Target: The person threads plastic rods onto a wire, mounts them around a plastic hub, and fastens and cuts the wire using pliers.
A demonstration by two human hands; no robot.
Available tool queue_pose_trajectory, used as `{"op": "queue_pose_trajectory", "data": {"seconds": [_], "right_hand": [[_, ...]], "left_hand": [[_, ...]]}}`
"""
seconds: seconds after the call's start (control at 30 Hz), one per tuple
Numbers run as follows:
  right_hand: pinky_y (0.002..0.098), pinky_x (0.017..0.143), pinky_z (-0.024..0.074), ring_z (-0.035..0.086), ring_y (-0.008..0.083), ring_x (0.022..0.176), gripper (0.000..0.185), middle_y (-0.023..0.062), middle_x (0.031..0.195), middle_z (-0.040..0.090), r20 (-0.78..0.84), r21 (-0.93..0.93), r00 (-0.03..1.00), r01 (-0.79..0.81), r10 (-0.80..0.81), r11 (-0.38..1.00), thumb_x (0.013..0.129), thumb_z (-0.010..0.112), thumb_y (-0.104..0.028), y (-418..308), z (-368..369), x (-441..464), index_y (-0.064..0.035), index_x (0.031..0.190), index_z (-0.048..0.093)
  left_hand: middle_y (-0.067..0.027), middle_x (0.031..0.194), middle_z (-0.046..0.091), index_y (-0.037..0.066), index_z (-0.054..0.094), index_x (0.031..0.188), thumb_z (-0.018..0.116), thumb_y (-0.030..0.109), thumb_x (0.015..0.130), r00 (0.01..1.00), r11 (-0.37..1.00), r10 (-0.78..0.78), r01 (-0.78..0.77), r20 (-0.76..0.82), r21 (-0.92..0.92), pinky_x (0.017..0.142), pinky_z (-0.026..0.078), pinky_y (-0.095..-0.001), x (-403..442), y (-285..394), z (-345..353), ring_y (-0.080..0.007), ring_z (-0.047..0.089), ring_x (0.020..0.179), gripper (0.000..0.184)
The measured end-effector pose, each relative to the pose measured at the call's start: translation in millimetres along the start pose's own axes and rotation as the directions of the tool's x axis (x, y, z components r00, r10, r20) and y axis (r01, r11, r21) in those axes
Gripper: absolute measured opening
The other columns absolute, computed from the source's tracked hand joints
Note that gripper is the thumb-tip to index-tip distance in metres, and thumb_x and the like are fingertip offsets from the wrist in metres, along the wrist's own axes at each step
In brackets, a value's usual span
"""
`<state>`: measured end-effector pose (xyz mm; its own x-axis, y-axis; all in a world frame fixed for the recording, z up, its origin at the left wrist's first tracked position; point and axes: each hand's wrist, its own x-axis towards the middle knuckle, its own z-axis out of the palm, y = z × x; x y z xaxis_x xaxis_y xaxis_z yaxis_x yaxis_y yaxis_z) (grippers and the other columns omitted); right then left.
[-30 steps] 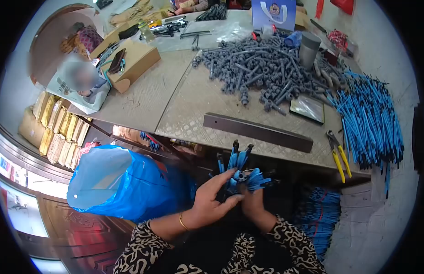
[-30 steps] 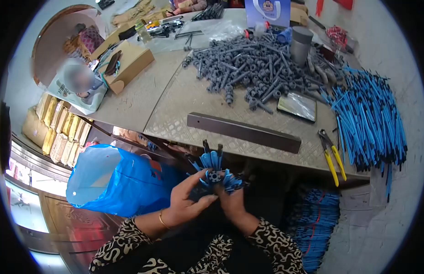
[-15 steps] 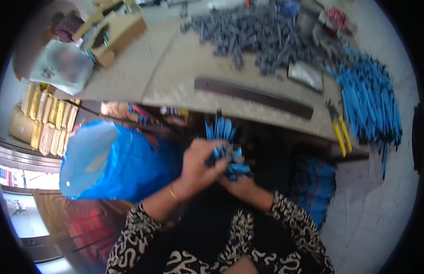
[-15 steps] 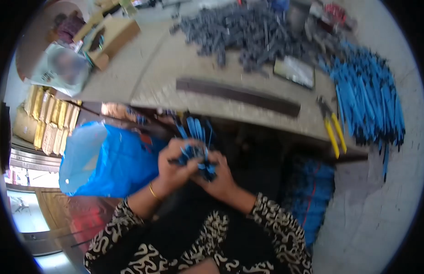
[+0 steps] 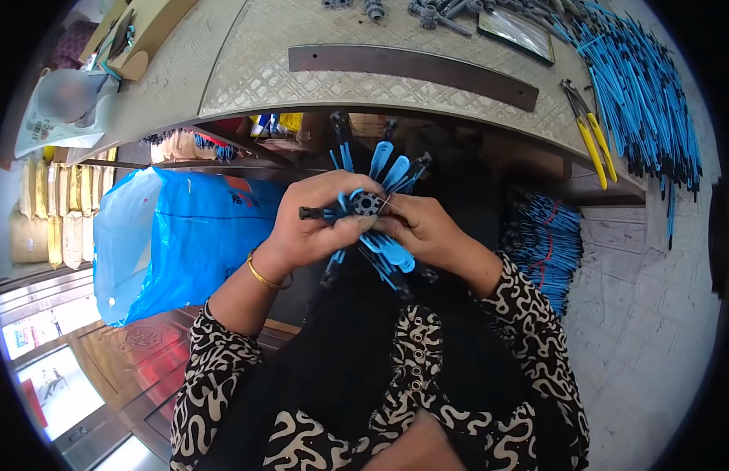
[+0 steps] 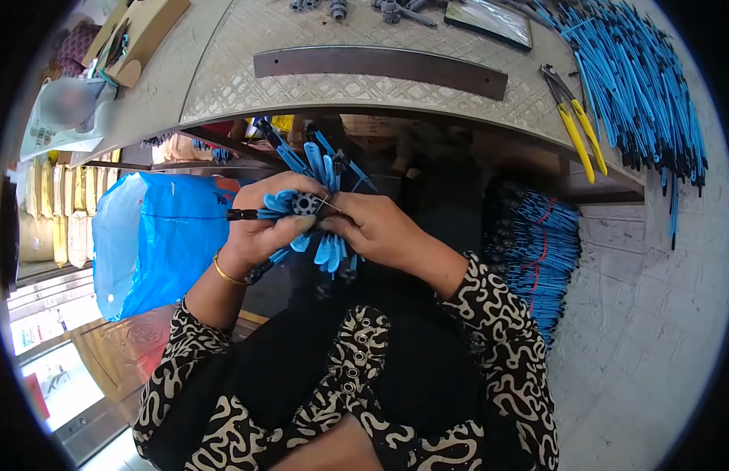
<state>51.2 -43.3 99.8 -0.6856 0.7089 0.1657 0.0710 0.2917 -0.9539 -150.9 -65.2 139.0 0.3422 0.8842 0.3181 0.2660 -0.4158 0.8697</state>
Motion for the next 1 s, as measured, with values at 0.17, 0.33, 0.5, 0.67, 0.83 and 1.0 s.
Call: {"op": "queue_pose_trajectory", "data": {"seconds": [0.17, 0.33, 0.5, 0.67, 0.83, 1.0], "right_hand": [[0.0320, 0.060, 0.0468, 0.060, 0.0273, 0.067, 0.009, 0.0133, 0.076, 0.059, -0.232, 0.055, 0.973, 0.008, 0.006, 0.998, 0.086, 0.060, -0.010, 0.5, 19.7, -9.3, -0.0013, 0.089, 0.059], [0.0319, 0.058, 0.0466, 0.060, 0.0270, 0.064, 0.010, 0.0135, 0.074, 0.059, -0.244, 0.031, 0.969, -0.017, 0.024, 0.999, 0.086, 0.060, -0.010, 0.6, 20.4, -12.9, -0.0010, 0.084, 0.057], [0.0325, 0.058, 0.0469, 0.060, 0.0281, 0.064, 0.009, 0.0137, 0.074, 0.059, -0.185, 0.057, 0.979, -0.081, 0.091, 0.995, 0.085, 0.060, -0.010, -2.2, 15.1, -15.4, -0.0015, 0.083, 0.057], [0.0352, 0.057, 0.0485, 0.063, 0.0295, 0.066, 0.009, 0.0134, 0.075, 0.060, -0.259, -0.164, 0.961, 0.056, -0.097, 0.985, 0.083, 0.061, -0.007, -9.8, 5.5, -19.7, -0.0036, 0.090, 0.057], [0.0319, 0.052, 0.0499, 0.063, 0.0254, 0.062, 0.038, 0.0084, 0.075, 0.061, -0.178, -0.311, 0.924, 0.273, -0.338, 0.910, 0.080, 0.062, -0.007, -16.7, -11.6, -16.0, -0.0052, 0.115, 0.049], [0.0312, 0.048, 0.0472, 0.058, 0.0209, 0.053, 0.039, 0.0043, 0.067, 0.055, 0.060, -0.563, 0.887, 0.409, -0.458, 0.718, 0.079, 0.059, -0.013, -18.8, -30.6, -13.6, -0.0044, 0.117, 0.049]], "left_hand": [[-0.0101, 0.084, 0.064, 0.006, 0.061, 0.096, 0.075, 0.019, 0.071, 0.999, 0.987, 0.010, -0.018, 0.050, 0.160, 0.068, 0.048, -0.0315, 6.1, 8.3, 3.1, -0.0254, 0.062, 0.073, 0.031], [-0.0085, 0.080, 0.064, 0.006, 0.061, 0.091, 0.076, 0.014, 0.069, 0.998, 0.990, 0.020, -0.028, 0.061, 0.137, 0.066, 0.048, -0.0308, 4.2, 1.9, 7.4, -0.0243, 0.063, 0.071, 0.028], [-0.0083, 0.081, 0.063, 0.005, 0.059, 0.086, 0.073, 0.011, 0.069, 0.997, 0.995, -0.013, 0.005, 0.081, 0.099, 0.065, 0.049, -0.0307, 8.9, 4.0, 14.1, -0.0227, 0.062, 0.070, 0.022], [-0.0092, 0.081, 0.062, 0.004, 0.058, 0.084, 0.068, 0.007, 0.072, 0.997, 0.999, -0.018, 0.015, 0.071, 0.036, 0.064, 0.049, -0.0298, 9.0, -1.3, 20.8, -0.0214, 0.061, 0.069, 0.017], [-0.0100, 0.079, 0.062, 0.004, 0.057, 0.085, 0.065, 0.007, 0.072, 0.998, 0.998, -0.054, 0.053, 0.045, 0.018, 0.062, 0.048, -0.0305, 8.1, -2.7, 24.4, -0.0221, 0.061, 0.067, 0.015], [-0.0115, 0.077, 0.060, 0.003, 0.058, 0.086, 0.067, 0.008, 0.066, 0.989, 0.992, -0.096, 0.085, 0.116, 0.096, 0.066, 0.048, -0.0343, 10.6, 4.8, 23.8, -0.0282, 0.060, 0.072, 0.023]]}}
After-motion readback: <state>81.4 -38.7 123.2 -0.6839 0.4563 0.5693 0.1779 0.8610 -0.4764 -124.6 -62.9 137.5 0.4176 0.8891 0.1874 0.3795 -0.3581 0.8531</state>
